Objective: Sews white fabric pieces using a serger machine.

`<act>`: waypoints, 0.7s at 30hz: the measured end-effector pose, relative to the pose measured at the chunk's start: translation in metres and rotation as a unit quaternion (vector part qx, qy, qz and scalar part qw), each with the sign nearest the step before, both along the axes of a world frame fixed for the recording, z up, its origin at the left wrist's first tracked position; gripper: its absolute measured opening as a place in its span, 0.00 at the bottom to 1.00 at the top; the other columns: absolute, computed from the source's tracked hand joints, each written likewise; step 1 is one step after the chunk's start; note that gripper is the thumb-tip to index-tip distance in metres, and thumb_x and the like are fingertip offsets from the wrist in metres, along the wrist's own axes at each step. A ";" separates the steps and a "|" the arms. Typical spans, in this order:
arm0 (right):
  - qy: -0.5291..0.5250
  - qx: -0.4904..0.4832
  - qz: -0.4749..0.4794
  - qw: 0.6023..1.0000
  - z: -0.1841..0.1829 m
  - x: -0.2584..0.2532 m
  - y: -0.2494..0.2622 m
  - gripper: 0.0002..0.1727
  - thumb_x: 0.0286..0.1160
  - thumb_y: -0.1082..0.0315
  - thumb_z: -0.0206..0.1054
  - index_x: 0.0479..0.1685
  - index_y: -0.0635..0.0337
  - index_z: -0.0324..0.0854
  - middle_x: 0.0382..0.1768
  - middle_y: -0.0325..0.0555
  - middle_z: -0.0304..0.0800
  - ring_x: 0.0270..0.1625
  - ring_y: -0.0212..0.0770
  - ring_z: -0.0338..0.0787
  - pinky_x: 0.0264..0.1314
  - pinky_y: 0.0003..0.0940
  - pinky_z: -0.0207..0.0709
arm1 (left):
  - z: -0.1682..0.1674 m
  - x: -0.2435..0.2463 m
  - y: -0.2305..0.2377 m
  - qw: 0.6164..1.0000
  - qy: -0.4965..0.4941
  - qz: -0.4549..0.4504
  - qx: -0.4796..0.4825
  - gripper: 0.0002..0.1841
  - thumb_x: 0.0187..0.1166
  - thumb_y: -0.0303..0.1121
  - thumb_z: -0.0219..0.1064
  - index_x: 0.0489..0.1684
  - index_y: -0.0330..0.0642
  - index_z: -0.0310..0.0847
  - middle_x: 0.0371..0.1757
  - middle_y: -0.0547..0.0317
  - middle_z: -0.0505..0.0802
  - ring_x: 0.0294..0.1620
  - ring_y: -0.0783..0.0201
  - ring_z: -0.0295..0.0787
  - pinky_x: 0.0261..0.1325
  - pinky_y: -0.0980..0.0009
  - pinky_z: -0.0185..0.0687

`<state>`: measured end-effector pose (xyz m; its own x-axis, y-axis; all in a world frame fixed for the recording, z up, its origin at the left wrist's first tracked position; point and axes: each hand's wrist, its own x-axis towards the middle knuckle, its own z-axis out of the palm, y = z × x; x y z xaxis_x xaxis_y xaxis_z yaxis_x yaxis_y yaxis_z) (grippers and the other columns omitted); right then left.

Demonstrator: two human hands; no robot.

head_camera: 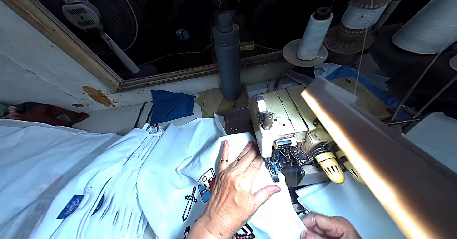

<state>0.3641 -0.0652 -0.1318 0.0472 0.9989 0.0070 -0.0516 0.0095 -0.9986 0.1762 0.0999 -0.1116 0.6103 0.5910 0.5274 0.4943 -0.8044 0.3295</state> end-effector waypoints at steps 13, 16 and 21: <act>-0.523 -0.019 -0.058 0.850 -0.008 0.032 -0.046 0.04 0.66 0.73 0.73 0.30 0.66 0.89 0.29 0.57 0.89 0.39 0.60 0.92 0.41 0.52 0.85 | -0.029 -0.189 -0.018 0.918 0.335 0.178 -0.119 0.25 0.90 0.35 0.55 0.78 0.23 0.73 0.79 0.20 0.76 0.84 0.22 0.65 0.83 0.19 0.37; -0.490 -0.002 -0.054 0.870 -0.012 0.040 -0.043 0.03 0.63 0.74 0.71 0.29 0.65 0.88 0.31 0.56 0.88 0.39 0.57 0.90 0.40 0.48 0.83 | -0.019 -0.187 -0.015 0.915 0.330 0.173 -0.155 0.25 0.87 0.34 0.58 0.77 0.24 0.75 0.78 0.21 0.77 0.84 0.22 0.67 0.84 0.20 0.36; -0.316 0.058 -0.143 0.936 0.018 0.071 -0.036 0.06 0.74 0.69 0.61 0.41 0.60 0.80 0.46 0.41 0.92 0.31 0.17 0.82 0.28 0.13 0.72 | 0.031 -0.136 -0.037 0.984 0.131 0.078 -0.088 0.15 0.85 0.34 0.65 0.57 0.30 0.90 0.55 0.36 0.95 0.55 0.40 0.94 0.65 0.44 0.80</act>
<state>0.4354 -0.1009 -0.1135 0.2631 0.9365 0.2319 0.5707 0.0427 -0.8200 0.0399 0.0634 -0.0802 0.6062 0.7566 0.2450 0.6934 -0.6537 0.3030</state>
